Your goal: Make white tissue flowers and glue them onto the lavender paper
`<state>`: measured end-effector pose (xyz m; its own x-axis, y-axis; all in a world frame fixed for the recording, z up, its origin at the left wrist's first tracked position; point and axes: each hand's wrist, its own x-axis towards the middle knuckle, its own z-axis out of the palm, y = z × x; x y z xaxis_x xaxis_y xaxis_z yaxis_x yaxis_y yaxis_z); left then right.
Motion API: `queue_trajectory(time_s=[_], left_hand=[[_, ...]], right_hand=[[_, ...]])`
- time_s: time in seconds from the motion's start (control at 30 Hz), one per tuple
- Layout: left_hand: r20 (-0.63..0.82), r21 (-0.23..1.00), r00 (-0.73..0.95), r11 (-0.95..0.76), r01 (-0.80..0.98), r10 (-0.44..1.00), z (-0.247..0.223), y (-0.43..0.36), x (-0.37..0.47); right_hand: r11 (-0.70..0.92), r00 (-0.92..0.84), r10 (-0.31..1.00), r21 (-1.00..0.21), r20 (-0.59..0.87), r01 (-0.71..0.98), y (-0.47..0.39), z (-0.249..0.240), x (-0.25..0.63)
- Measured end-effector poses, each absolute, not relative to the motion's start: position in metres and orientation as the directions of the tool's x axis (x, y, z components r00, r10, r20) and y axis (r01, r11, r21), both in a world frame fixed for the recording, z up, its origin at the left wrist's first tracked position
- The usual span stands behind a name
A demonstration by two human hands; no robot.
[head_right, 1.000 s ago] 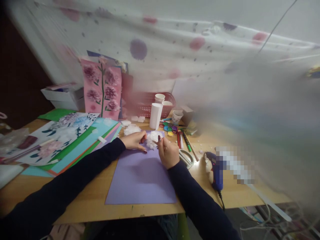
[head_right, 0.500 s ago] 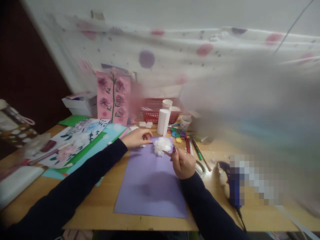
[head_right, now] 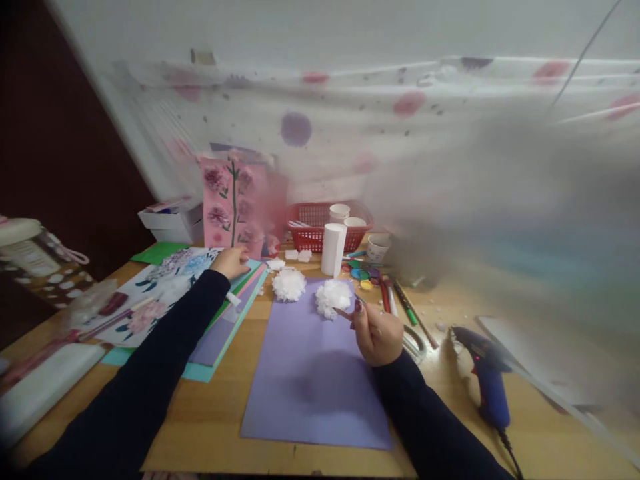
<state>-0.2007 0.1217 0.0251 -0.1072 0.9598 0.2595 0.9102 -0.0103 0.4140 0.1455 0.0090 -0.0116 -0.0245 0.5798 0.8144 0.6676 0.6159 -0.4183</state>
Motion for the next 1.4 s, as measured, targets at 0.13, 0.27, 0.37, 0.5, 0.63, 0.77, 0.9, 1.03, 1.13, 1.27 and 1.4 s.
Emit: queue_trajectory(time_s=[0.13, 0.27, 0.37, 0.5, 0.63, 0.77, 0.9, 1.03, 1.13, 1.27, 1.4], left_hand=[[0.242, 0.416, -0.139, 0.027, 0.909, 0.96, 0.018, 0.12, -0.194], [0.247, 0.485, -0.164, 0.025, 0.874, 0.955, 0.024, 0.121, -0.199], [0.213, 0.575, -0.139, -0.009, 0.818, 0.967, 0.035, 0.123, -0.203], [0.09, 0.84, -0.009, -0.071, 0.538, 0.996, 0.055, 0.114, -0.193], [-0.105, 0.994, 0.217, 0.098, 0.042, 0.97, 0.074, 0.096, -0.165], [-0.234, 0.933, 0.311, 0.303, -0.194, 0.921, 0.081, 0.084, -0.137], [-0.286, 0.856, 0.333, 0.395, -0.332, 0.899, 0.077, 0.082, -0.117], [-0.266, 0.896, 0.317, 0.355, -0.266, 0.91, 0.071, 0.077, -0.104], [-0.216, 0.941, 0.366, 0.292, -0.168, 0.905, 0.069, 0.07, -0.096], [-0.18, 0.976, 0.426, 0.215, -0.035, 0.887, 0.066, 0.065, -0.087], [-0.136, 0.99, 0.432, 0.108, 0.088, 0.892, 0.061, 0.063, -0.08]], right_hand=[[0.601, -0.005, 0.586, -0.43, 0.81, 0.674, 0.006, -0.007, 0.143], [0.625, -0.024, 0.56, -0.403, 0.828, 0.669, 0.006, -0.005, 0.143], [0.61, -0.006, 0.573, -0.422, 0.819, 0.671, 0.005, -0.007, 0.143], [0.591, 0.023, 0.593, -0.454, 0.805, 0.666, 0.006, -0.008, 0.143], [0.61, 0.01, 0.581, -0.443, 0.814, 0.657, 0.008, -0.008, 0.144], [0.593, 0.049, 0.597, -0.481, 0.801, 0.646, 0.008, -0.007, 0.144], [0.604, 0.05, 0.598, -0.491, 0.8, 0.628, 0.01, -0.009, 0.144], [0.625, 0.019, 0.595, -0.478, 0.804, 0.617, 0.014, -0.011, 0.145], [0.608, 0.018, 0.615, -0.488, 0.789, 0.627, 0.016, -0.011, 0.144], [0.565, 0.045, 0.656, -0.529, 0.754, 0.633, 0.017, -0.01, 0.143], [0.558, 0.048, 0.671, -0.547, 0.74, 0.624, 0.018, -0.009, 0.142]])
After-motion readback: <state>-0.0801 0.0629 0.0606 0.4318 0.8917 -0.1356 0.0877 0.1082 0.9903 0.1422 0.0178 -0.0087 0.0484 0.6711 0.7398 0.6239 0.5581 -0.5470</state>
